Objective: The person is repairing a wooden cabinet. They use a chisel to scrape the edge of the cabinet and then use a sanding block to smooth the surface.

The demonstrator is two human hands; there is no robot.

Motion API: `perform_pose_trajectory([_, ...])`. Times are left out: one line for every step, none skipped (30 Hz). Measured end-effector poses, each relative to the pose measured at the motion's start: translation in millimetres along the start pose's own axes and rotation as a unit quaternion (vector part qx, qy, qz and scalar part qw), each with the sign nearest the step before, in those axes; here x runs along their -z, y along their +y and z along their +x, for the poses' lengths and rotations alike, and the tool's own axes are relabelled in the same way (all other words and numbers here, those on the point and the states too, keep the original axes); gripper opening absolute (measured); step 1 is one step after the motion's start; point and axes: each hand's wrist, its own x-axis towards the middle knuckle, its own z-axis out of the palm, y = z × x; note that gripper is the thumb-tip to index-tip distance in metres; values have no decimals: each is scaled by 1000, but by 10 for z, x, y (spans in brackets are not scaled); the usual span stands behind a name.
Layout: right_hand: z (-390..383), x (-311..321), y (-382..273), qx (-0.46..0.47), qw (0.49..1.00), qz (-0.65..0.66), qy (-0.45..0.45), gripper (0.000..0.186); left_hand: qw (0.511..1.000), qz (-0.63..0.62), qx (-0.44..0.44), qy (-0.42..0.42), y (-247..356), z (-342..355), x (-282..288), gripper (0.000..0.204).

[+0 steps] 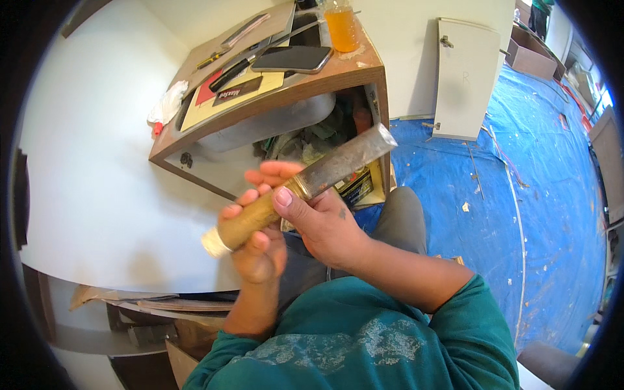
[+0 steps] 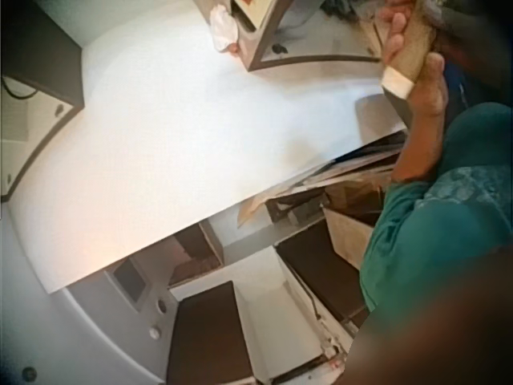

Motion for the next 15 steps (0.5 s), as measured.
perform_pose_trajectory([-47, -23, -5, -57, 998, 18, 36, 38, 999, 35, -3, 21, -20, -165, 4, 63])
perform_pose_trajectory([-76, 14, -32, -69, 997, 17, 35, 37, 989, 144, -5, 1, -21, -261, 35, 66])
perform_pose_trajectory([-95, 117, -34, -83, 996, 15, 34, 35, 967, 253, -5, -17, -41, -374, 100, 68])
perform_pose_trajectory([-98, 186, -37, -98, 995, 13, 34, 33, 933, 358, -4, -34, -27, -464, 154, 70])
perform_pose_trajectory([-95, 162, -83, -99, 993, -6, 68, 27, 860, 505, 36, -60, 53, -534, 235, 78])
perform_pose_trajectory([-101, 221, -87, -112, 992, 6, 52, 27, 854, 515, 46, -59, 102, -567, 334, 78])
perform_pose_trajectory([-123, 327, -100, -124, 991, 19, 36, 27, 848, 524, 56, -57, 112, -597, 446, 78])
perform_pose_trajectory([-148, 396, -106, -136, 990, 31, 22, 26, 843, 531, 66, -56, 108, -586, 486, 78])
perform_pose_trajectory([-170, 362, -138, -159, 985, 14, 66, 27, 888, 445, 106, 53, 119, -564, 409, 57])
perform_pose_trajectory([-191, 419, -148, -181, 983, 16, 42, 27, 894, 425, 129, 60, 137, -525, 450, 54])
perform_pose_trajectory([-218, 499, -183, -200, 980, 16, 20, 26, 901, 401, 151, 64, 156, -466, 527, 52])
perform_pose_trajectory([-240, 533, -175, -222, 975, 21, -2, 26, 910, 374, 167, 65, 188, -413, 516, 48])
perform_pose_trajectory([-257, 466, -152, -234, 972, 0, 20, 21, 918, 347, 182, 66, 215, -352, 510, 44])
perform_pose_trajectory([-271, 447, -161, -247, 969, -29, 11, 20, 925, 318, 198, 69, 240, -292, 498, 41])
perform_pose_trajectory([-273, 439, -161, -260, 964, -56, -1, 20, 946, 262, 183, 57, 179, -210, 456, 38])
